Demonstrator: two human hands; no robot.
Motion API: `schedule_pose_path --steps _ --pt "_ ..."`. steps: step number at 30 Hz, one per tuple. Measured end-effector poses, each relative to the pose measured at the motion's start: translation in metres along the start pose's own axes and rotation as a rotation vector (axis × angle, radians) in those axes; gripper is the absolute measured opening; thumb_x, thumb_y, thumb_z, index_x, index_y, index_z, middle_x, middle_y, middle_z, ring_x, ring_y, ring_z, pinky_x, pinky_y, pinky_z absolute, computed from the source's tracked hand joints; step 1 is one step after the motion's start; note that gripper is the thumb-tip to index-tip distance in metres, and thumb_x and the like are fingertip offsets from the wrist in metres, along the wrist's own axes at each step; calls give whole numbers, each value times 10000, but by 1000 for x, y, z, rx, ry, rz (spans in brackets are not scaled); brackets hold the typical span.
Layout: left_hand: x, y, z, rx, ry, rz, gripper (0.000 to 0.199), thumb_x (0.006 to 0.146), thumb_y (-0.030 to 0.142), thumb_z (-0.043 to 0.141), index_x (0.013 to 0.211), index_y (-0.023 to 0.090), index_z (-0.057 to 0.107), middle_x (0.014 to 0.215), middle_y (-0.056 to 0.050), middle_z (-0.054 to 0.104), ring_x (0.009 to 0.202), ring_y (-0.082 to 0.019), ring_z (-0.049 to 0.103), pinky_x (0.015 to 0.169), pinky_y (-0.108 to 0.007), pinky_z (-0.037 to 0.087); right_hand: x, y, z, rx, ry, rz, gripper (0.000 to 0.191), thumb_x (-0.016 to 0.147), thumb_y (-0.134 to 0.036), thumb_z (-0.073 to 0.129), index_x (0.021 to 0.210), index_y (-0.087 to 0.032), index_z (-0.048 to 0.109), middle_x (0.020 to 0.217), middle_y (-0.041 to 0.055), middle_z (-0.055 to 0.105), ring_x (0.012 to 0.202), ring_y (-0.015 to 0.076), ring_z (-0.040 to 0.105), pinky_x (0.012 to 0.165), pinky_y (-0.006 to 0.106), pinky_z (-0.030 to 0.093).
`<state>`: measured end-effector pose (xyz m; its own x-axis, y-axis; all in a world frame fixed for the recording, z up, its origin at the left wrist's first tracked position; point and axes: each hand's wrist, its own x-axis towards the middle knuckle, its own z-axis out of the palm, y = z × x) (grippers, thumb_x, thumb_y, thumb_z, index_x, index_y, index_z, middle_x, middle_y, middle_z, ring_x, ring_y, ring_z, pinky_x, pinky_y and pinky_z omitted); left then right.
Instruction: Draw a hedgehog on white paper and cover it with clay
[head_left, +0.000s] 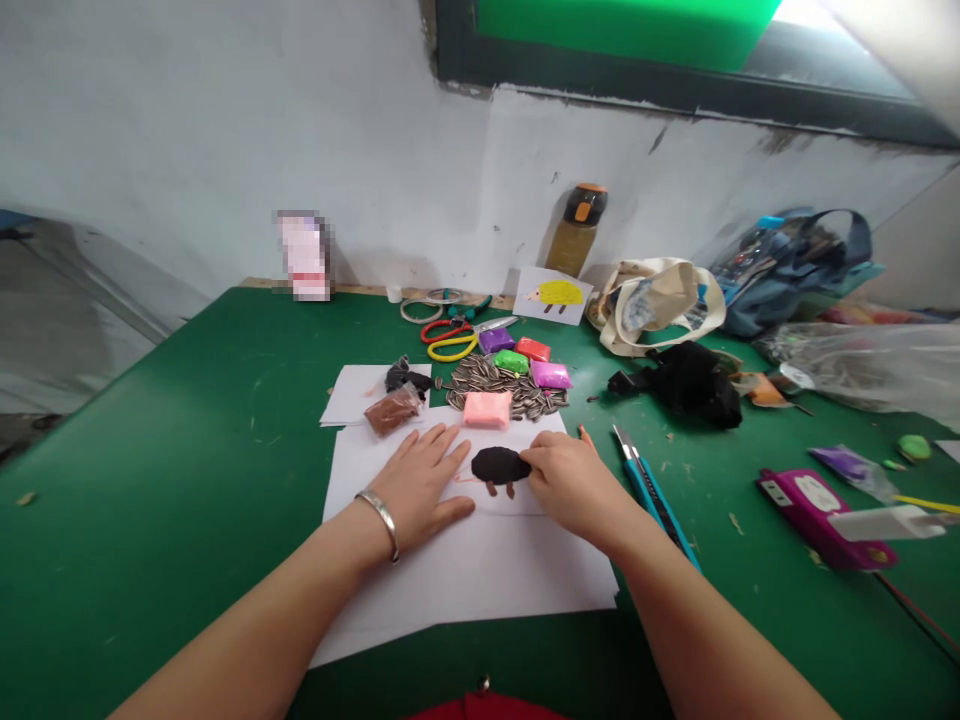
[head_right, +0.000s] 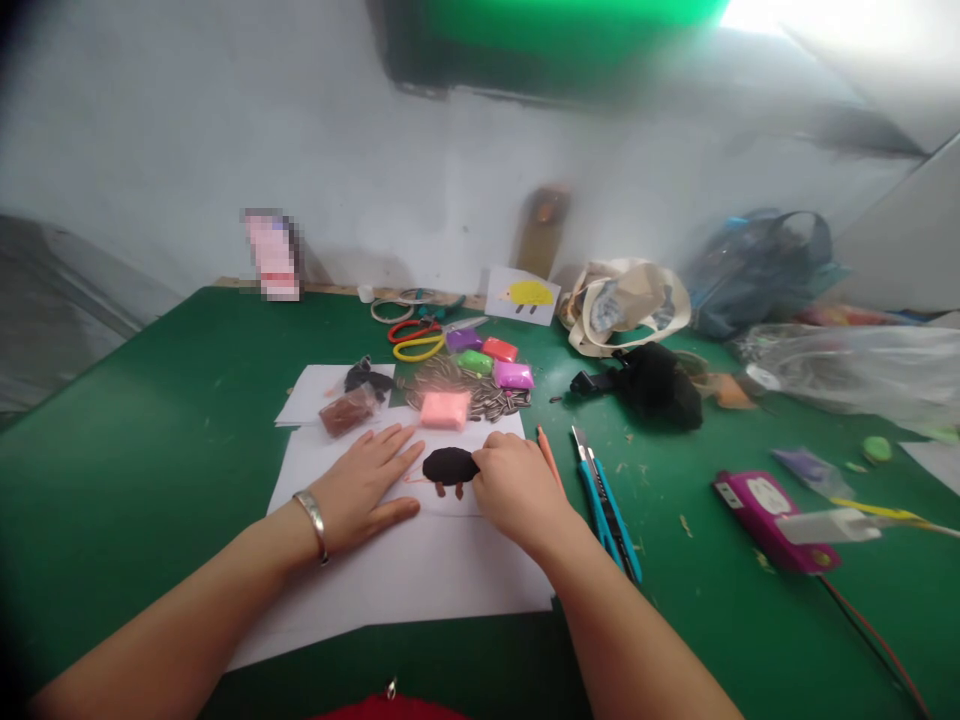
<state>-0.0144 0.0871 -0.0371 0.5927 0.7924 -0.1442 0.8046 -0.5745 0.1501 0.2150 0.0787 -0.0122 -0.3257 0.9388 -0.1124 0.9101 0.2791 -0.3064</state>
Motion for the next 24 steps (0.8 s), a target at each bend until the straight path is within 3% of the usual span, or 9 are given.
schedule_pose_path --steps 16,21,24 --pt "-1 -1 1 -36 7 0 654 846 503 509 1391 163 387 1495 -146 312 1379 -328 241 1101 -521 208 -1 5 -6 49 -49 47 334 788 -82 390 812 -215 694 891 53 618 928 201 568 1016 444 217" --pt "0 0 2 -21 9 -7 659 838 504 524 1387 164 389 1493 -144 317 1377 -327 245 1103 -512 214 -2 2 -4 73 -68 35 352 796 -103 401 741 -276 703 866 24 608 896 200 570 1037 541 108" --pt "-1 0 2 -16 6 -6 655 844 500 518 1391 167 382 1496 -141 311 1379 -324 241 1103 -511 213 -1 3 -4 100 -62 53 338 792 -95 398 774 -246 700 888 40 612 907 200 564 1040 525 131"
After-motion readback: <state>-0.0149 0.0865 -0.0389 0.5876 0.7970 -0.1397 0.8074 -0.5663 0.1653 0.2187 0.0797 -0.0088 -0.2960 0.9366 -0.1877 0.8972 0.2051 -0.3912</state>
